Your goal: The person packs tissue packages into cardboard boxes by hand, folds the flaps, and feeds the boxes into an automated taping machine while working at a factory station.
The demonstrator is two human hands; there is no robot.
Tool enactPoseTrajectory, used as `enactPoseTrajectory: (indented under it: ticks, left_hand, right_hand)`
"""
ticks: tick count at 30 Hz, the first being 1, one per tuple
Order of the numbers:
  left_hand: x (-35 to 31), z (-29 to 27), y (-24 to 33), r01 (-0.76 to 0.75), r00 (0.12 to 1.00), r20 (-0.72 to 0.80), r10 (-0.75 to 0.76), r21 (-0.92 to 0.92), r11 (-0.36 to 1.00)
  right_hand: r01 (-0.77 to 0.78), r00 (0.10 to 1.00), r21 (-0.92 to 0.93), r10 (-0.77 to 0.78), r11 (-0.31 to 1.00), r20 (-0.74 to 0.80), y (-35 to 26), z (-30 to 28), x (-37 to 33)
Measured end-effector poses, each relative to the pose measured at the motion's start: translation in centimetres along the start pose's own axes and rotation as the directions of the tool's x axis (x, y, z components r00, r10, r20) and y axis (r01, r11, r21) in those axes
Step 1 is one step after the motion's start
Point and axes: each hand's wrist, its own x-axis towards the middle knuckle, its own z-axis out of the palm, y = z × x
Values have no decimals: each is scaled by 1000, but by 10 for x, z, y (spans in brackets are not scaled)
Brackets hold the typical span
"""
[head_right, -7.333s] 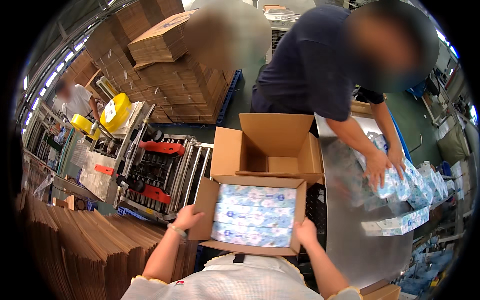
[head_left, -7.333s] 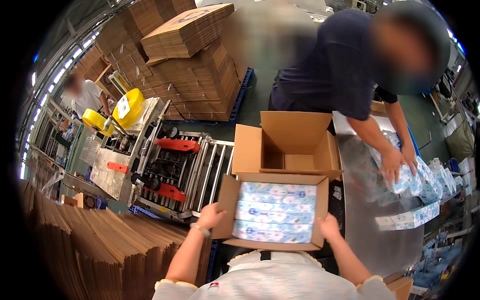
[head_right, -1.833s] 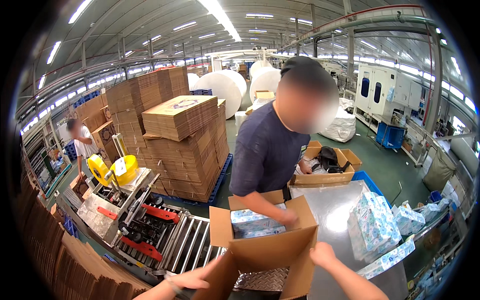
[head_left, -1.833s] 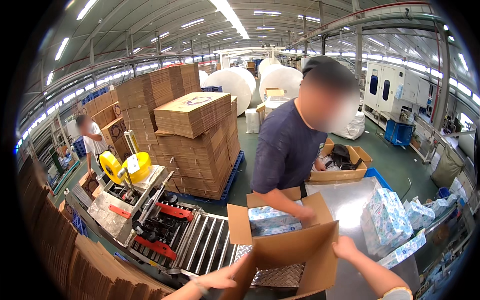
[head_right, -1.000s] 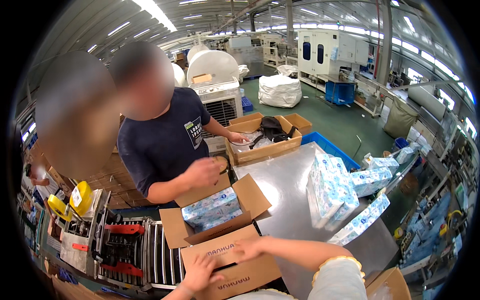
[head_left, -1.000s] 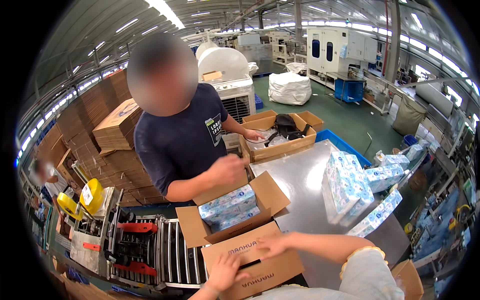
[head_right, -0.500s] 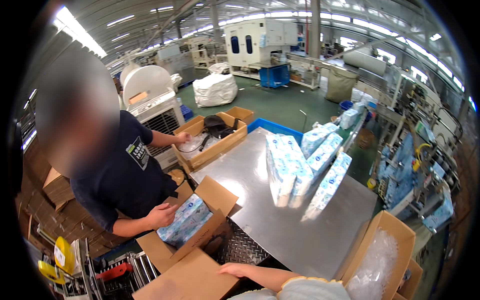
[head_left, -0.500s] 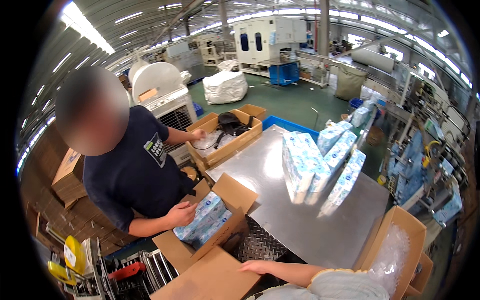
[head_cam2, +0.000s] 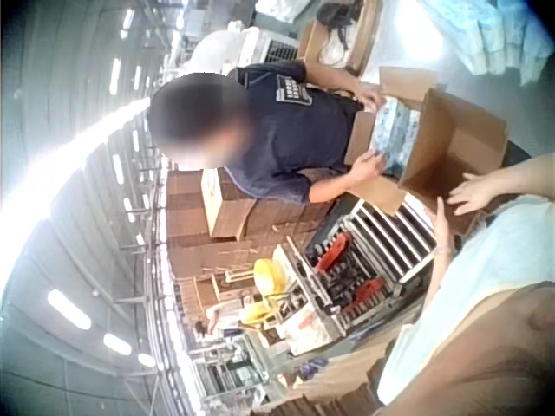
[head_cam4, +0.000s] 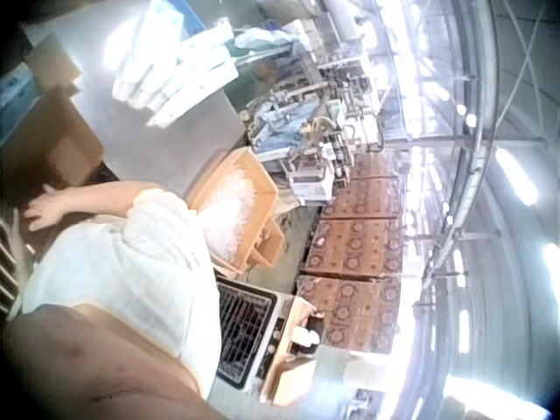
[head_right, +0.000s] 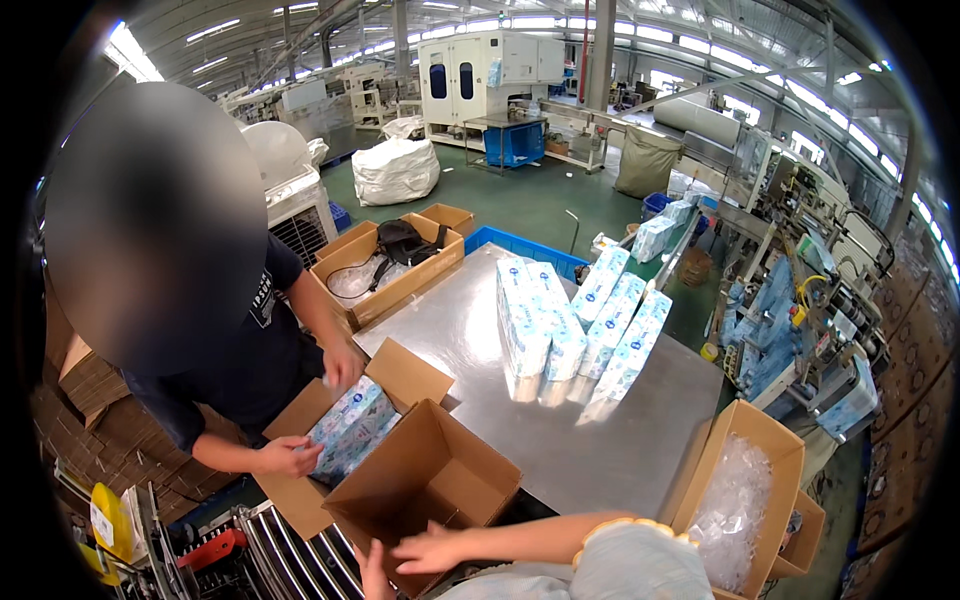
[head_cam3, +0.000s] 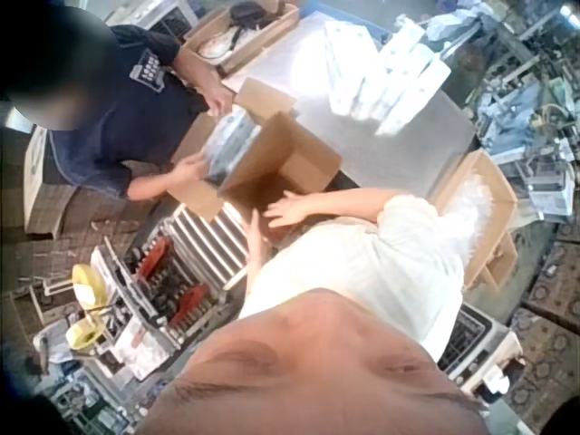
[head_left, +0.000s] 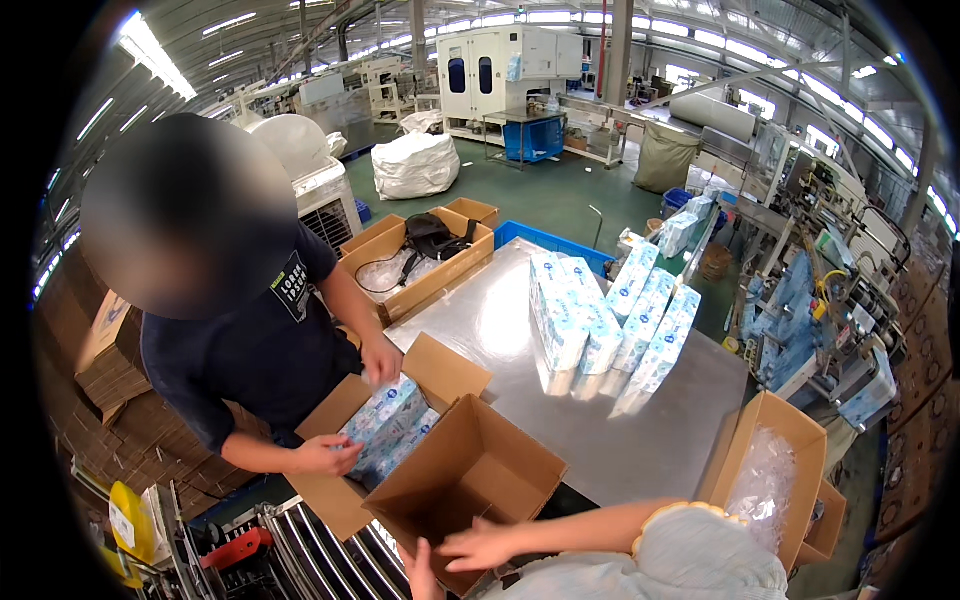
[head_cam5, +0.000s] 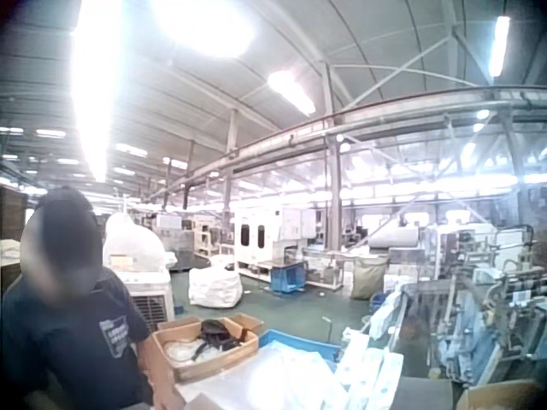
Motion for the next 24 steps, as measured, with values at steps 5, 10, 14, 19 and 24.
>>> enactPoseTrajectory:
  ticks: [5,10,14,19,24]
  left_hand:
    - [-16,-22,0,68,996,-69,-63,62,996]
    - [-18,-99,-104,168,969,-177,-173,-44,985]
    - [-6,-127,-135,93,931,-309,194,714,694]
    - [33,2,79,70,994,-35,101,929,-363]
    - [105,143,112,-582,711,259,654,739,340]
  right_hand:
    - [-454,861,-791,-25,409,-507,178,-74,-70]
    - [-556,745,-116,431,823,-509,266,-49,-95]
    - [-472,700,-198,228,859,-677,264,-86,-111]
    - [-748,-105,257,274,612,-956,340,-214,-277]
    - [-725,-34,331,448,604,-893,462,-244,-346]
